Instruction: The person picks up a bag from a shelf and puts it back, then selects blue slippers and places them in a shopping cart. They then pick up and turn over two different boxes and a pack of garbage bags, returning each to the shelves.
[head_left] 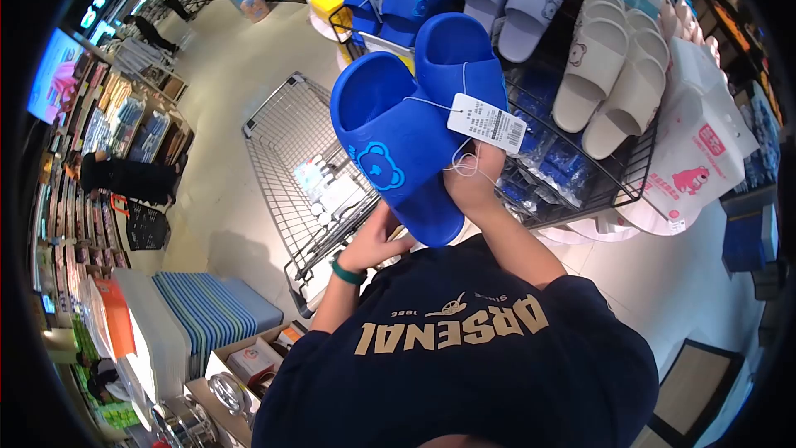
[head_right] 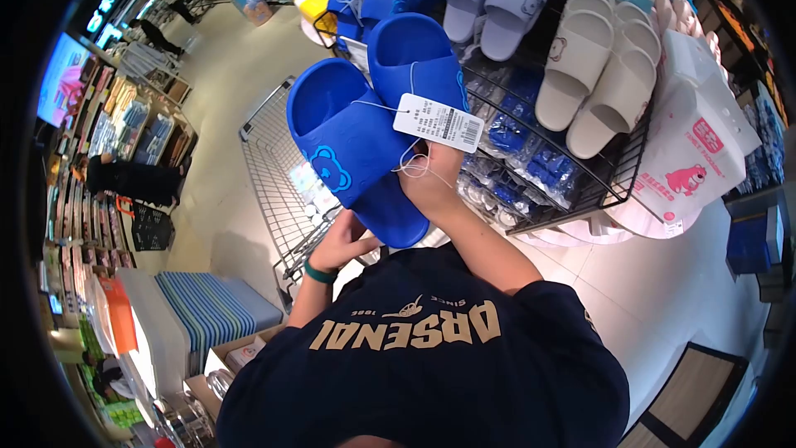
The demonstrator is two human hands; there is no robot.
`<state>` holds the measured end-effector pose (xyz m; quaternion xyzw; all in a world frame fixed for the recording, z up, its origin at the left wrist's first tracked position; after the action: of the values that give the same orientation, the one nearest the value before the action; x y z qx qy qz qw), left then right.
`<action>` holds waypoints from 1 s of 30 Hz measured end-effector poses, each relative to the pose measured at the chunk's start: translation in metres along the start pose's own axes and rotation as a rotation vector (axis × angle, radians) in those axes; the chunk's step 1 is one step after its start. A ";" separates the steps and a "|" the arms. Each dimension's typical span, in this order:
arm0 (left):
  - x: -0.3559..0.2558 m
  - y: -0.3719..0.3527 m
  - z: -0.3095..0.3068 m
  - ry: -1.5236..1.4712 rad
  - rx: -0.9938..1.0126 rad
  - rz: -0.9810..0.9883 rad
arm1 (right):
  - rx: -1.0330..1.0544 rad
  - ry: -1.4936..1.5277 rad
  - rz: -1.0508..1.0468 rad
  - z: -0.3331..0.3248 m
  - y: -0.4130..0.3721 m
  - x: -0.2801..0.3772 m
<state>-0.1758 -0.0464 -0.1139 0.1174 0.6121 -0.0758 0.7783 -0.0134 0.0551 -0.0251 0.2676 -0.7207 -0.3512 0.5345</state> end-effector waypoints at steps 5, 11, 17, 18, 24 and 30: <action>-0.011 0.031 0.028 -0.398 -0.033 0.154 | 0.040 -0.138 0.014 -0.019 0.001 -0.007; 0.037 0.052 0.021 -0.704 -0.188 -0.067 | 0.217 -0.153 0.220 -0.026 -0.022 -0.021; 0.043 0.048 0.014 -0.558 -0.199 -0.087 | 0.242 -0.149 0.206 -0.038 -0.025 -0.012; 0.043 0.046 0.012 -0.524 -0.218 -0.074 | 0.264 -0.172 0.160 -0.041 -0.025 -0.012; 0.008 0.056 0.014 -0.349 -0.205 0.026 | 0.325 -0.167 0.112 -0.056 -0.015 -0.002; -0.012 0.097 0.008 -0.263 -0.175 0.078 | 0.261 -0.258 -0.004 -0.070 0.011 -0.003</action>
<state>-0.1456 0.0446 -0.0921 0.0618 0.5044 -0.0065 0.8613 0.0539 0.0487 -0.0053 0.2890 -0.8222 -0.2869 0.3977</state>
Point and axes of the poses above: each hand's wrist, its own y-axis towards the middle knuckle, its own z-axis out of the palm, x = y × z, the point moved 4 cm from there along y, towards the middle knuckle
